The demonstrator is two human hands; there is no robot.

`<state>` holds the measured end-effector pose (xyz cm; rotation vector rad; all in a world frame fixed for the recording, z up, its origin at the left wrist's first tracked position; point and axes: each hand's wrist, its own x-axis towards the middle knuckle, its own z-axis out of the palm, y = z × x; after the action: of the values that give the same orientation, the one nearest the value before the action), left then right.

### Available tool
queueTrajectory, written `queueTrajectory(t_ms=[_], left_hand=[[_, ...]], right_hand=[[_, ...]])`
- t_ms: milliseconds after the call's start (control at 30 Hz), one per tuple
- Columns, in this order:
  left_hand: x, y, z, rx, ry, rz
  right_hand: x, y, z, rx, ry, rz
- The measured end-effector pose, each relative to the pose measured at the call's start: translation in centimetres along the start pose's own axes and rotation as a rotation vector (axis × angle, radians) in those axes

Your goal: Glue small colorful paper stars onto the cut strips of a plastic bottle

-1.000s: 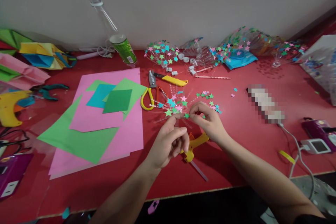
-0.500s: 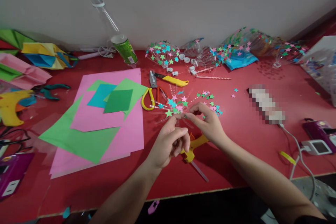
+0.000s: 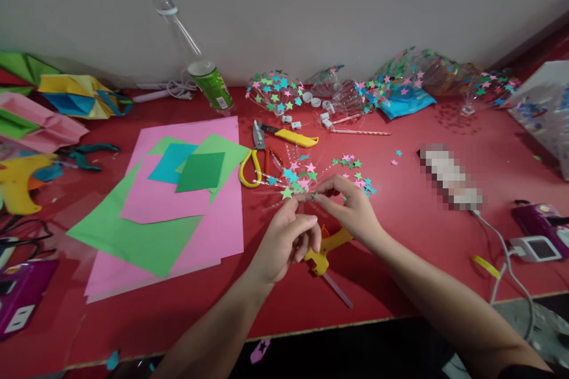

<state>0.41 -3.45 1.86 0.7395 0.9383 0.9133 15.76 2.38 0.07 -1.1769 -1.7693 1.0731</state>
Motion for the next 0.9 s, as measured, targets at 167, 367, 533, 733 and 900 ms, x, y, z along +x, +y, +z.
queueTrajectory(t_ms=[167, 367, 533, 733, 900], left_hand=[[-0.03, 0.04, 0.08, 0.004, 0.021, -0.001], [-0.03, 0.05, 0.08, 0.014, 0.028, 0.000], [-0.04, 0.05, 0.16, 0.024, 0.056, 0.011], [0.04, -0.01, 0.10, 0.027, 0.054, 0.015], [0.03, 0.03, 0.14, 0.023, 0.060, 0.009]], right_hand=[[0.05, -0.13, -0.02, 0.014, 0.007, 0.005], [0.01, -0.30, -0.11, 0.020, 0.011, 0.031], [0.00, -0.37, -0.24, 0.088, -0.020, 0.071], [0.14, -0.44, -0.22, 0.197, -0.077, 0.135], [0.15, -0.51, -0.10, 0.259, -0.083, 0.172]])
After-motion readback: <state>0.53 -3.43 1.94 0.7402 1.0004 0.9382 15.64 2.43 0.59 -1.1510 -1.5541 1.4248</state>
